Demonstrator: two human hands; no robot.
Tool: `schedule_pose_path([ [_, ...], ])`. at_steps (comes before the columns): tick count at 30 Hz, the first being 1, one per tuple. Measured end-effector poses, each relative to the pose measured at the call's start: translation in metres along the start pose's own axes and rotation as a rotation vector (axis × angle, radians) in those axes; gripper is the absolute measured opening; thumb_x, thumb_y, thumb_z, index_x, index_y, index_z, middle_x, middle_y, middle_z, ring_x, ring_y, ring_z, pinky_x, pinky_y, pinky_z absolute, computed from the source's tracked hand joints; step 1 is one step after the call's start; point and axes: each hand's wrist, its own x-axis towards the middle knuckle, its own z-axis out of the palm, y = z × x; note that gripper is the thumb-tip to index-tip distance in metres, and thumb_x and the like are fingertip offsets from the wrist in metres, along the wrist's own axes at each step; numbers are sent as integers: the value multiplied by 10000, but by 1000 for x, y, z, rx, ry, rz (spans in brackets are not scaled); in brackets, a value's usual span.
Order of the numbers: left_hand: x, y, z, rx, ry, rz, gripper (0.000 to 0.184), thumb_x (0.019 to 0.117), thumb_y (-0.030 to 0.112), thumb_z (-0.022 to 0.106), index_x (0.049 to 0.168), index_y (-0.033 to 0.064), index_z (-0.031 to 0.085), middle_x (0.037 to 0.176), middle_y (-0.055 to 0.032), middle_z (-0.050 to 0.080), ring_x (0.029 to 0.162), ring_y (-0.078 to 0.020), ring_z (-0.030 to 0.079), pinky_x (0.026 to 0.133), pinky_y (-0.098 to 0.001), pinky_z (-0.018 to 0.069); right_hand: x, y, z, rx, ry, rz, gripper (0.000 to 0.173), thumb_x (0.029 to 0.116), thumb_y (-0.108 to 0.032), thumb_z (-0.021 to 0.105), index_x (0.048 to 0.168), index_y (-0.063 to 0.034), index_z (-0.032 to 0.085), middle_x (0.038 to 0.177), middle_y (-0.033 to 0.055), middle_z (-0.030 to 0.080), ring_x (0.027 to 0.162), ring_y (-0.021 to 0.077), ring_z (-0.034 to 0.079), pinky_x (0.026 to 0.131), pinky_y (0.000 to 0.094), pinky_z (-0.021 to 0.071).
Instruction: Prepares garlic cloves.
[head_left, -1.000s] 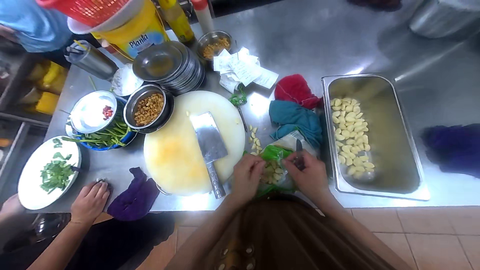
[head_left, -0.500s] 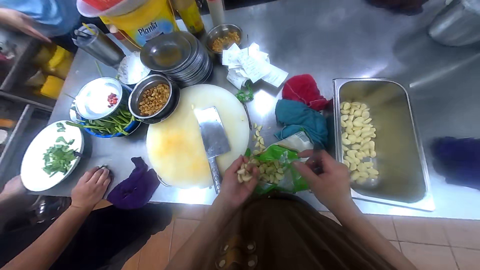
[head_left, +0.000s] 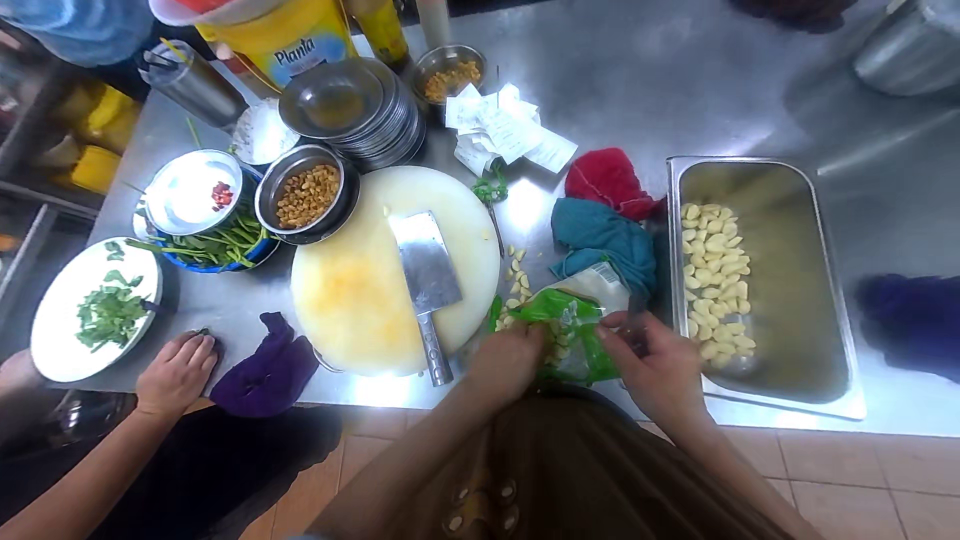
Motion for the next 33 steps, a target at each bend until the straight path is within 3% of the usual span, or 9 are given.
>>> schedule_pose_path([
  [3,4,-2,3,89,46,85,211,979,151,636,1157,52,691,1012,-194,671,839,-360,708,665,-516,594,0,1,1,-14,-20,24,252,957,-366,636,1012,-130,704,641,-106,566,475,-37,484,415,155,420],
  [5,1,-7,3,-83,140,91,191,987,151,625,1121,33,693,1003,-171,683,859,-324,713,708,-499,604,0,0,-2,-12,-51,41,261,950,-379,637,1039,-142,699,646,-109,573,481,-30,492,422,162,427],
  [7,-12,-10,-7,-555,157,-23,231,1024,199,601,1183,48,672,993,-99,700,837,-208,692,754,-408,599,0,-4,-8,-25,-112,53,337,949,-454,640,1117,-166,686,677,-115,597,511,-20,518,449,176,451],
  [9,-27,-14,-13,-1179,130,-76,196,1021,193,594,1175,78,627,800,-25,637,583,-80,552,539,-248,483,-1,-14,-14,-24,-167,40,382,941,-500,643,1151,-182,669,714,-127,608,542,-23,537,472,177,476],
  [12,-49,-11,-30,-1728,18,16,152,1015,207,616,1148,136,633,850,-18,676,547,-1,522,503,-159,442,0,-40,-14,25,-261,-65,380,946,-534,644,1077,-177,641,712,-127,593,567,-36,541,491,172,483],
  [16,-65,-1,-49,-1783,-9,118,164,991,275,672,1113,169,648,754,37,629,549,19,514,506,-136,422,9,-73,1,75,-346,-287,379,997,-518,608,931,-144,606,694,-87,568,597,-46,538,523,137,470],
  [21,-73,-1,-55,-1766,14,255,169,996,298,665,1112,175,668,672,79,585,571,22,535,530,-143,439,13,-86,11,23,-372,-446,412,1045,-514,522,927,-126,598,694,-59,552,605,-23,532,536,140,458],
  [27,-75,-6,-51,-1744,4,357,150,1008,297,651,1090,172,663,691,90,584,585,30,532,540,-140,438,6,-86,13,-25,-403,-487,504,1053,-564,445,918,-102,594,668,-26,543,584,10,538,518,164,457],
  [33,-70,-14,-43,-1762,-83,300,127,1004,283,646,1088,190,666,677,101,582,566,29,528,525,-143,439,1,-78,21,6,-432,-455,434,1084,-443,473,871,-84,594,610,-16,511,528,24,502,482,177,427],
])
